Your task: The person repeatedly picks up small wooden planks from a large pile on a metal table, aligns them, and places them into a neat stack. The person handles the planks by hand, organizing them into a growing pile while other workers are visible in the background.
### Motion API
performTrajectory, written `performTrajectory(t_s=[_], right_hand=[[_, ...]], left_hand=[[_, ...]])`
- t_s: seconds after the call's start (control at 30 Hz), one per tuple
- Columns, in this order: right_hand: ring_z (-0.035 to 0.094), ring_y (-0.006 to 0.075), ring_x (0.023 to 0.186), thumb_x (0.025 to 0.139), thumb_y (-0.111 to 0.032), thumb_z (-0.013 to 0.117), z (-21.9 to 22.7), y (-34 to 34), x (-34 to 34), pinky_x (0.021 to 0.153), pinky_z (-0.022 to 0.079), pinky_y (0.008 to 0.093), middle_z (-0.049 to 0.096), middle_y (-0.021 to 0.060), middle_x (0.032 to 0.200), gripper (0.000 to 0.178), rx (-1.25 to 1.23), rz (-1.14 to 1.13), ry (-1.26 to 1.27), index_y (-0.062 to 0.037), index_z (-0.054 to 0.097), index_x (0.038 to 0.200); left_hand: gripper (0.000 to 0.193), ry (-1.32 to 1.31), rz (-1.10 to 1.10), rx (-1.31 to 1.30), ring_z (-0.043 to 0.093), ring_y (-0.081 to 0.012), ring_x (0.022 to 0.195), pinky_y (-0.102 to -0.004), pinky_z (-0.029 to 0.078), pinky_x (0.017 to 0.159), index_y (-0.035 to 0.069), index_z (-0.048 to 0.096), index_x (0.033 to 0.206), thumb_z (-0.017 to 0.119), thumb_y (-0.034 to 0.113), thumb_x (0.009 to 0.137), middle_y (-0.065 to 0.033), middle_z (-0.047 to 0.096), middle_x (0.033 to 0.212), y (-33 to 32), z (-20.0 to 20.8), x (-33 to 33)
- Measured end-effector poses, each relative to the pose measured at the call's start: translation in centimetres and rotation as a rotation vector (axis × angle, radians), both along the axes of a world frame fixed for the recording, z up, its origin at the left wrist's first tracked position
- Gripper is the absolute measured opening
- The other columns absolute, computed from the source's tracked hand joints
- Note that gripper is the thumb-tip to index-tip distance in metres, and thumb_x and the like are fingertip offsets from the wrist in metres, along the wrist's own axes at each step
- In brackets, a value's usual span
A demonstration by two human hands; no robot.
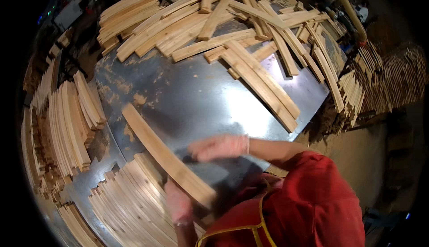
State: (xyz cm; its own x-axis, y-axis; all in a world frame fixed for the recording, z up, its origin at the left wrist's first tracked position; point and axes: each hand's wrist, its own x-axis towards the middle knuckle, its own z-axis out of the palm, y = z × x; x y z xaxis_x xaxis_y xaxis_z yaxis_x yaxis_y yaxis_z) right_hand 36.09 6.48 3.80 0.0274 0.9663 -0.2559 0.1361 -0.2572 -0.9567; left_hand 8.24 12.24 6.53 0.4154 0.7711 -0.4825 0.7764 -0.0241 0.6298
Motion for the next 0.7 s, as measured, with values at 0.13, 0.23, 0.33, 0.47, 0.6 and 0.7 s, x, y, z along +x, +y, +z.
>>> performTrajectory(t_s=[0.13,0.23,0.33,0.47,0.6,0.7], right_hand=[[0.07,0.0419,0.114,0.089,-0.046,0.074,-1.3,-6.2,17.8,0.098,0.057,0.0457,0.072,0.0268,0.118,0.062,-0.136,-0.542,-1.017,-0.0002,0.067,0.13],[0.067,0.0446,0.122,0.084,-0.052,0.072,-3.7,-12.0,26.1,0.103,0.054,0.0472,0.071,0.029,0.129,0.075,-0.646,-0.718,-0.867,0.0011,0.058,0.136],[0.067,0.0429,0.123,0.082,-0.043,0.076,-3.4,-13.8,26.2,0.103,0.054,0.0463,0.071,0.0286,0.128,0.062,-0.485,-0.632,-0.675,0.0,0.065,0.126],[0.069,0.0458,0.103,0.087,-0.032,0.07,-3.4,-15.4,21.6,0.093,0.056,0.0515,0.072,0.0269,0.11,0.034,-0.243,-0.51,-0.865,-0.0048,0.071,0.108],[0.062,0.0466,0.118,0.074,-0.034,0.087,-2.3,-15.9,13.3,0.098,0.056,0.0532,0.049,0.0253,0.138,0.09,-0.327,-0.445,-0.904,-0.0084,0.036,0.144],[0.061,0.0474,0.12,0.075,-0.027,0.084,-3.4,-15.7,13.5,0.101,0.055,0.0528,0.053,0.029,0.133,0.096,-0.408,-0.55,-0.822,-0.0052,0.033,0.154]], left_hand=[[0.038,-0.987,0.641,-0.661,0.068,-0.024,0.101,-0.0351,0.056,0.091,0.0,0.061,0.133,0.067,0.008,0.097,-0.0131,0.069,0.116,-5.8,-10.0,1.1],[0.041,-0.533,0.467,-0.133,0.067,-0.0276,0.106,-0.0376,0.056,0.094,0.0,0.06,0.135,0.067,0.008,0.095,-0.0124,0.067,0.125,-9.4,-8.9,-0.4],[0.055,0.159,0.266,0.52,0.057,-0.0374,0.132,-0.0454,0.048,0.112,0.001,0.056,0.144,0.068,0.011,0.092,-0.017,0.056,0.147,-12.7,-10.4,-5.0],[0.079,0.749,0.159,0.787,0.035,-0.0397,0.155,-0.0525,0.028,0.128,0.008,0.036,0.164,0.07,0.022,0.094,-0.0179,0.041,0.166,-15.5,-10.7,-10.1],[0.08,0.802,0.146,0.734,0.039,-0.0402,0.152,-0.0523,0.032,0.125,0.008,0.036,0.164,0.071,0.023,0.094,-0.0184,0.043,0.165,-15.3,-11.3,-10.3],[0.081,0.781,0.093,0.651,0.044,-0.0407,0.147,-0.0518,0.036,0.122,0.009,0.038,0.163,0.074,0.025,0.092,-0.0183,0.047,0.161,-15.1,-5.8,-6.4]])
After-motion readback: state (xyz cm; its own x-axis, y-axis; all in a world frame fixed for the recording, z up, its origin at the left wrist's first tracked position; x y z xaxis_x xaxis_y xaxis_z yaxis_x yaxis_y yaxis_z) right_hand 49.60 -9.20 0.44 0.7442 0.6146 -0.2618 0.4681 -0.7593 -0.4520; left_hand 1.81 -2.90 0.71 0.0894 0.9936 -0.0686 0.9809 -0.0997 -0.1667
